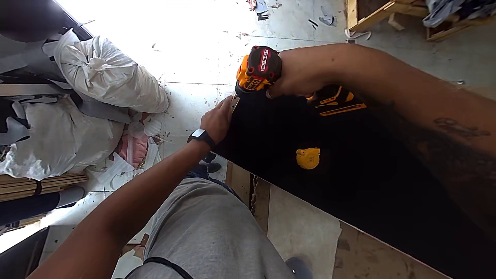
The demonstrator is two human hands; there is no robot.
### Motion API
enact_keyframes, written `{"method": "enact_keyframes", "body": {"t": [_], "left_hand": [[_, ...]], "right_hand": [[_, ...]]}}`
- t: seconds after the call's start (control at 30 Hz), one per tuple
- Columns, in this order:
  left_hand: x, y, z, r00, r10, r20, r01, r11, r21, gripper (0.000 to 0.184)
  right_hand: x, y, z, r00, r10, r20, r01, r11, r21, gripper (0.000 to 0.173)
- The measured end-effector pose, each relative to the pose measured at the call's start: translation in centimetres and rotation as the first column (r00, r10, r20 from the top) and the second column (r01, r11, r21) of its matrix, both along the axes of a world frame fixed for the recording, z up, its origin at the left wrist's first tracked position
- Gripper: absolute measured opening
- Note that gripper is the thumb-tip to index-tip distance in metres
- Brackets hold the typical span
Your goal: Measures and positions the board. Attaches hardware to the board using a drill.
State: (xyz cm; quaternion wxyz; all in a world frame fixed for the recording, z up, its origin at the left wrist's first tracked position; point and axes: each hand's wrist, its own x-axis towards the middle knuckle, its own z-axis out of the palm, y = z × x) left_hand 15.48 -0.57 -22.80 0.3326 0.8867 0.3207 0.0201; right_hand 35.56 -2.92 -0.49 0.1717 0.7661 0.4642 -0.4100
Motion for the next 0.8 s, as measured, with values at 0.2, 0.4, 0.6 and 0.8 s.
{"method": "enact_keyframes", "body": {"t": [0.2,0.4,0.6,0.8], "left_hand": [[-0.1,0.0,0.1,1.0,0.005,-0.011,-0.005,1.0,-0.013,0.048],[-0.1,0.0,0.1,1.0,-0.002,-0.009,0.001,1.0,-0.014,0.048],[-0.1,0.0,0.1,1.0,-0.004,0.004,0.004,1.0,-0.002,0.048],[-0.1,0.0,0.1,1.0,0.002,-0.013,-0.002,1.0,-0.007,0.048]], "right_hand": [[0.8,0.2,-0.6,0.999,-0.03,-0.044,0.029,1.0,-0.007,0.023],[0.5,0.3,-0.8,1.0,-0.018,0.005,0.018,1.0,-0.025,0.023],[0.2,0.7,-0.8,0.998,0.028,0.058,-0.025,0.999,-0.044,0.023],[0.4,0.9,-1.3,0.998,0.042,0.048,-0.039,0.998,-0.052,0.022]]}}
